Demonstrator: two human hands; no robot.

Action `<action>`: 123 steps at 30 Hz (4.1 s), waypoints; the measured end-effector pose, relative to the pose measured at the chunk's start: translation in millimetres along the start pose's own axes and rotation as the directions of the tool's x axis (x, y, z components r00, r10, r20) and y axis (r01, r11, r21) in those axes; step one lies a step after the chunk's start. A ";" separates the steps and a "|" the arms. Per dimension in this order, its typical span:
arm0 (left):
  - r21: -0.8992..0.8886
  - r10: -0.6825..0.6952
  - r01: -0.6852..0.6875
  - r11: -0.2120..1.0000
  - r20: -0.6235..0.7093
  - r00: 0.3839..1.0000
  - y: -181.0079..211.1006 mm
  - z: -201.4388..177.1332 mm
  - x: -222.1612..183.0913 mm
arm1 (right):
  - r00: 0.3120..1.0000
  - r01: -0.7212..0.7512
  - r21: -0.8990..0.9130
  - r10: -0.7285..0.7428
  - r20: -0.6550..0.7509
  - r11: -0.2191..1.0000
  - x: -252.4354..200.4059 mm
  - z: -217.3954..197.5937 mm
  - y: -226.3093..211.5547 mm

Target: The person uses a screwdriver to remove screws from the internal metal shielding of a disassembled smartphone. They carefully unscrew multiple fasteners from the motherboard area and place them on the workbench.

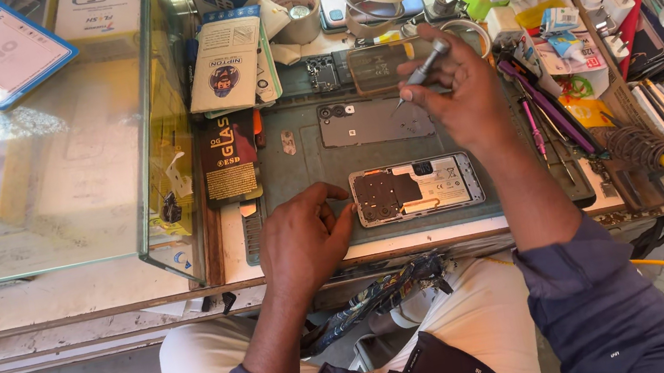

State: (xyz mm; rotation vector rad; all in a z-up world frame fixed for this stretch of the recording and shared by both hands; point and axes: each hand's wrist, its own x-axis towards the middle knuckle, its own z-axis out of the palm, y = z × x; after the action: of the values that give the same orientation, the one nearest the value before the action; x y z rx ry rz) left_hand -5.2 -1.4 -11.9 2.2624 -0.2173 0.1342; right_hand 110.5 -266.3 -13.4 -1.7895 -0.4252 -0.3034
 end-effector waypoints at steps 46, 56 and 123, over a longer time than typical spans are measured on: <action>-0.146 0.301 -0.337 0.930 -0.223 0.927 36.0 -39.1 29.4 | 0.989 0.047 0.003 -0.046 -0.138 0.999 -32.1 -2.3 13.3; -0.034 0.458 -0.510 0.859 -0.389 0.799 65.4 -32.5 23.9 | 0.984 0.042 0.099 -0.024 -0.176 0.994 -34.2 -6.2 14.7; 0.201 0.387 -0.390 0.899 0.056 0.921 -5.5 -0.7 13.3 | 0.975 0.223 -0.201 -0.212 0.072 0.954 -89.6 35.9 -29.6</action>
State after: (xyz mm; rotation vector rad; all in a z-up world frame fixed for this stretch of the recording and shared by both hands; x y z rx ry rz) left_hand 8.9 1.1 -13.3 2.4014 -0.6933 0.3663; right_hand 16.4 -236.3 -34.3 -1.9600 -0.6483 -0.4734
